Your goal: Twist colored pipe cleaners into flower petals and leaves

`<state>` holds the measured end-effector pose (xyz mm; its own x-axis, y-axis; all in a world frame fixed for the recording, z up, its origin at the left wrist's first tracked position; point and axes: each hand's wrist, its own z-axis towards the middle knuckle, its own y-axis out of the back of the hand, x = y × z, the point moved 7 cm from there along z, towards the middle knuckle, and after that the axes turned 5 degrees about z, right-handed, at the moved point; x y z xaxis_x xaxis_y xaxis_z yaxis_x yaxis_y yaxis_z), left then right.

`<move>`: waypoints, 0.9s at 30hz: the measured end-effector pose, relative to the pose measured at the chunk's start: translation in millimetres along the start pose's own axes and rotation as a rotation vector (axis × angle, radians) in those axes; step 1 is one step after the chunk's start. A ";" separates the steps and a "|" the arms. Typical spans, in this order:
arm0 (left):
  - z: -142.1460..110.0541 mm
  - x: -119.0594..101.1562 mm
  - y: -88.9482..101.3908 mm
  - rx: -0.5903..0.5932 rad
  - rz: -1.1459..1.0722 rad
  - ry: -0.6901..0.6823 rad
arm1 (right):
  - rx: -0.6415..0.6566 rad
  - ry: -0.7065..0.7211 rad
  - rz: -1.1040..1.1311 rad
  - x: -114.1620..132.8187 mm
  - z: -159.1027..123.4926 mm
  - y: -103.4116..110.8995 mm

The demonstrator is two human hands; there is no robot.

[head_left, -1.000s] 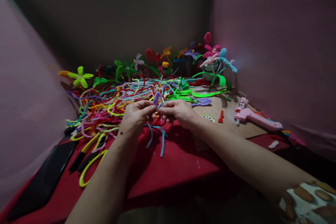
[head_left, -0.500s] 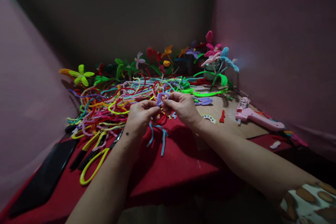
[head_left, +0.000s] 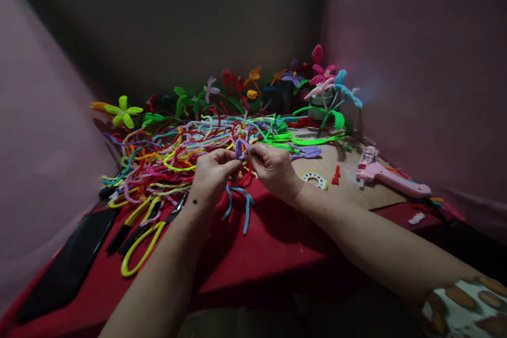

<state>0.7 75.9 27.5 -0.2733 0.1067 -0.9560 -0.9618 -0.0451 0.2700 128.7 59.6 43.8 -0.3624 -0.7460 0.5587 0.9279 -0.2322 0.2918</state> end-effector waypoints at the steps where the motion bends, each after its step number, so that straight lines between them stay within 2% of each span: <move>1: -0.1 -0.1 -0.3 -0.002 0.006 -0.003 | 0.009 -0.011 0.012 -1.0 -0.1 -1.0; 6: -1.0 -2.2 -4.1 -0.004 0.058 -0.044 | 0.076 -0.070 0.043 -7.8 -0.7 -8.1; 16: -4.3 -3.0 -6.6 -0.041 0.115 -0.050 | 0.107 0.000 -0.126 -7.6 -2.6 -12.1; 19: -5.5 -4.9 -8.2 -0.039 0.116 -0.103 | 0.107 -0.116 -0.046 -16.2 -2.0 -12.0; 23: -5.0 -4.9 -7.0 -0.052 0.098 -0.095 | 0.106 -0.396 0.284 -31.8 -2.6 -14.0; 27: -3.4 -6.1 -2.8 -0.081 0.100 -0.084 | 0.125 -0.546 0.500 -35.3 -2.9 -16.4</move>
<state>5.1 72.1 32.1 -0.3716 0.1804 -0.9107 -0.9262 -0.1397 0.3503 126.5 87.9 17.0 0.0774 -0.3211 0.9439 0.9882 0.1502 -0.0299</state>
